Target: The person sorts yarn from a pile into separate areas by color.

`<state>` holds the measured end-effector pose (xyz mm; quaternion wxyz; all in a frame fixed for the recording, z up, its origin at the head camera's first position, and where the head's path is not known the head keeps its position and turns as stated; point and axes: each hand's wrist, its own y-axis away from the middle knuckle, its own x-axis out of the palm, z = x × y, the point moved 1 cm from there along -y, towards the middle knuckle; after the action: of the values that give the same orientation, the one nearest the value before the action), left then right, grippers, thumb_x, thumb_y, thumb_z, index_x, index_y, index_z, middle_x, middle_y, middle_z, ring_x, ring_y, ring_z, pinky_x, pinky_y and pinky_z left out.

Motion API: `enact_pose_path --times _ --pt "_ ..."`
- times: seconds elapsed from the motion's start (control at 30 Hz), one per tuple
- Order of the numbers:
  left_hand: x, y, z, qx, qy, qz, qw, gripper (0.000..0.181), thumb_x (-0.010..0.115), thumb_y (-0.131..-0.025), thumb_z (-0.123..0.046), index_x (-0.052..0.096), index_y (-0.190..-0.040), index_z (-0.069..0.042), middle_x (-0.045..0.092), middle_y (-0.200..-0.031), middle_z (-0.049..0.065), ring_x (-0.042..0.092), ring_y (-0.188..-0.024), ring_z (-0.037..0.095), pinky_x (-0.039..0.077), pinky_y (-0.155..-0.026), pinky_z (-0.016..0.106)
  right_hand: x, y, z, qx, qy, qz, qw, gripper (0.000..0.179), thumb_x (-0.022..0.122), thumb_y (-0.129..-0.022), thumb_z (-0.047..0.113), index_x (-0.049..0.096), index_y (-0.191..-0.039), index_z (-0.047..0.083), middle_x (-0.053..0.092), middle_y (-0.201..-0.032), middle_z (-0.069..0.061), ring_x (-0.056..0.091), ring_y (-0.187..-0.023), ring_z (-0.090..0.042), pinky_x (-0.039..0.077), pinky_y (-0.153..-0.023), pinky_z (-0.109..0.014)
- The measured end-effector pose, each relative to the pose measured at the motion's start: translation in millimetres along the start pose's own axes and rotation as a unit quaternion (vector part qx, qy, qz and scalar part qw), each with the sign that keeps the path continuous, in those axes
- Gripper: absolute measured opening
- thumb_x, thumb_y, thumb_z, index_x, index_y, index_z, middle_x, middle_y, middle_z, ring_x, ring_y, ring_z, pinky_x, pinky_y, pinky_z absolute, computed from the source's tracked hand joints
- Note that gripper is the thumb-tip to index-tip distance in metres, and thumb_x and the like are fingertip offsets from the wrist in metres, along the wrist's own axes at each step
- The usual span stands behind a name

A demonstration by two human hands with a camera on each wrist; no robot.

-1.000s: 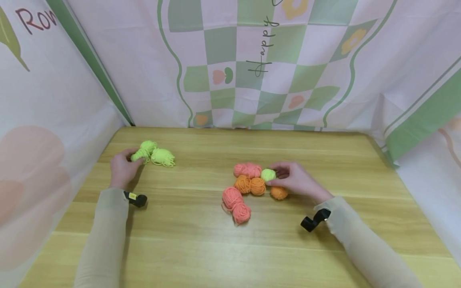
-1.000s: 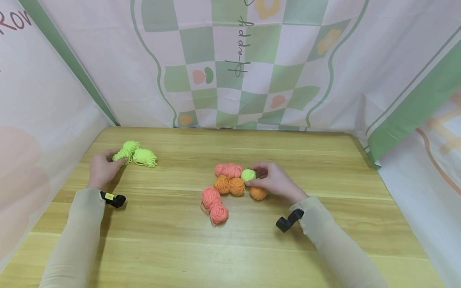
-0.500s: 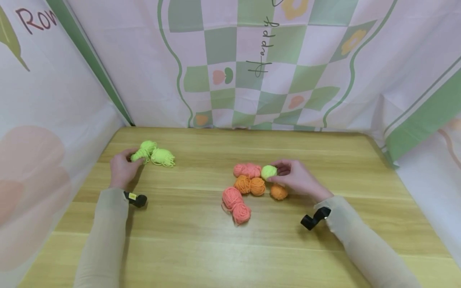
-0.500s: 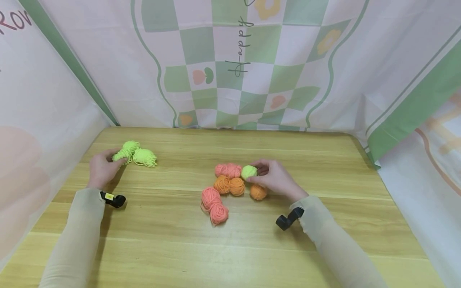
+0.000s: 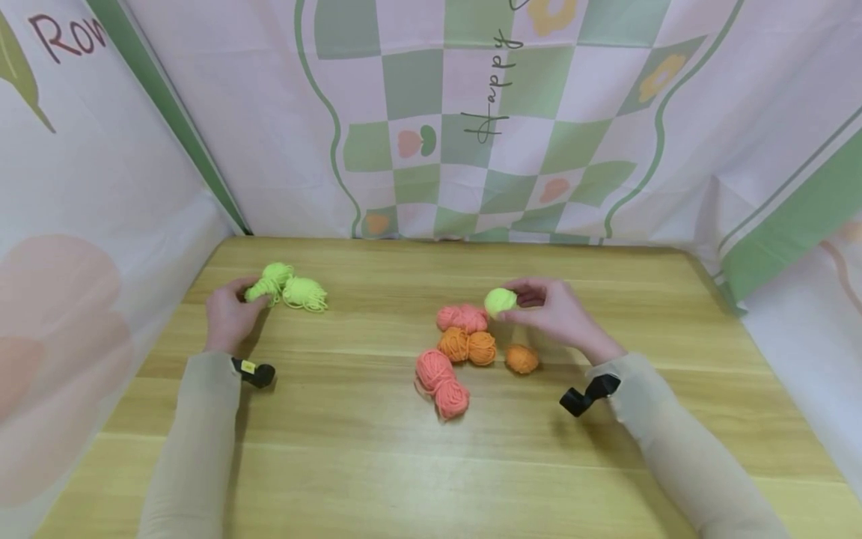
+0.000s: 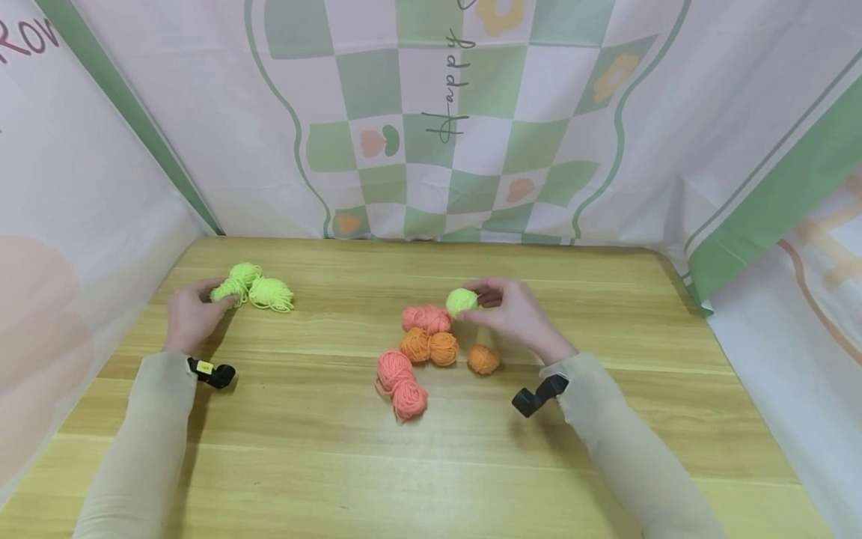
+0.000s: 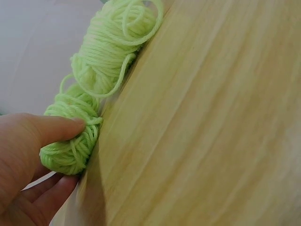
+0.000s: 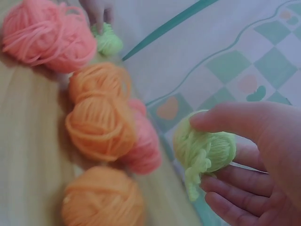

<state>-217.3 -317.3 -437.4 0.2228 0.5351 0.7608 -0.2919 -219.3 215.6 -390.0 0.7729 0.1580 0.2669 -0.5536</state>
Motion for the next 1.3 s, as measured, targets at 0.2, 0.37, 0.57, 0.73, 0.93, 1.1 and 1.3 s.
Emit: enact_pose_path --times 0.2,0.37,0.57,0.73,0.93,1.1,1.3 --pt "0.4 0.6 0.3 -0.001 0.000 -0.002 1.0000 0.043 0.074 -0.092 -0.010 0.064 -0.130 0.007 0.067 -0.115 0.027 0.060 -0.096 0.033 0.045 -0.082 0.035 -1 -5.8 13 -0.017 -0.002 -0.003 0.9999 0.050 0.086 -0.085 0.028 0.069 -0.125 0.004 0.071 -0.113 -0.010 0.066 -0.100 -0.026 0.054 -0.088 -0.033" --pt "0.1 1.6 -1.1 0.001 0.002 -0.005 1.0000 0.042 0.074 -0.092 -0.010 0.064 -0.129 0.007 0.067 -0.114 0.028 0.060 -0.096 0.033 0.045 -0.082 0.036 2 -11.0 22 -0.020 -0.013 0.002 0.9997 0.050 0.085 -0.085 0.030 0.068 -0.125 0.005 0.071 -0.113 -0.009 0.066 -0.101 -0.024 0.053 -0.091 -0.037" --pt "-0.8 1.9 -2.4 0.002 0.004 -0.005 1.0000 0.042 0.075 -0.092 -0.010 0.064 -0.129 0.007 0.068 -0.115 0.028 0.061 -0.096 0.033 0.045 -0.081 0.033 12 -17.6 35 -0.034 -0.036 0.009 0.9987 0.051 0.086 -0.084 0.027 0.068 -0.125 0.004 0.071 -0.114 -0.009 0.066 -0.101 -0.025 0.053 -0.093 -0.042" --pt "-1.0 1.6 -1.9 0.006 -0.001 -0.004 1.0000 0.044 0.075 -0.092 -0.011 0.064 -0.129 0.008 0.067 -0.114 0.029 0.061 -0.095 0.034 0.046 -0.080 0.034 21 -22.0 46 -0.046 -0.049 0.011 0.9977 0.050 0.088 -0.082 0.023 0.069 -0.124 0.003 0.071 -0.113 -0.009 0.066 -0.100 -0.025 0.053 -0.092 -0.044" --pt "-1.6 2.5 -4.1 0.004 -0.002 -0.004 1.0000 0.043 0.075 -0.091 -0.009 0.064 -0.129 0.008 0.068 -0.114 0.029 0.061 -0.095 0.034 0.046 -0.081 0.034 34 -28.2 54 -0.048 -0.075 0.028 0.9956 0.050 0.088 -0.081 0.025 0.070 -0.124 0.005 0.071 -0.113 -0.007 0.066 -0.100 -0.024 0.053 -0.092 -0.043" --pt "-1.9 2.8 -4.7 0.004 0.001 -0.004 1.0000 0.042 0.075 -0.091 -0.009 0.064 -0.128 0.008 0.068 -0.114 0.028 0.061 -0.095 0.033 0.045 -0.079 0.032 48 -34.3 62 -0.063 -0.079 0.033 0.9943 0.047 0.088 -0.082 0.021 0.071 -0.123 0.004 0.072 -0.111 -0.007 0.067 -0.098 -0.024 0.054 -0.090 -0.042" --pt "-1.2 2.3 -3.3 0.004 0.001 -0.006 1.0000 0.042 0.075 -0.091 -0.009 0.065 -0.128 0.008 0.068 -0.114 0.028 0.061 -0.095 0.033 0.046 -0.079 0.031 64 -44.2 68 -0.072 -0.080 0.044 0.9932 0.045 0.087 -0.083 0.021 0.071 -0.122 0.006 0.072 -0.108 -0.005 0.067 -0.096 -0.023 0.055 -0.089 -0.039"
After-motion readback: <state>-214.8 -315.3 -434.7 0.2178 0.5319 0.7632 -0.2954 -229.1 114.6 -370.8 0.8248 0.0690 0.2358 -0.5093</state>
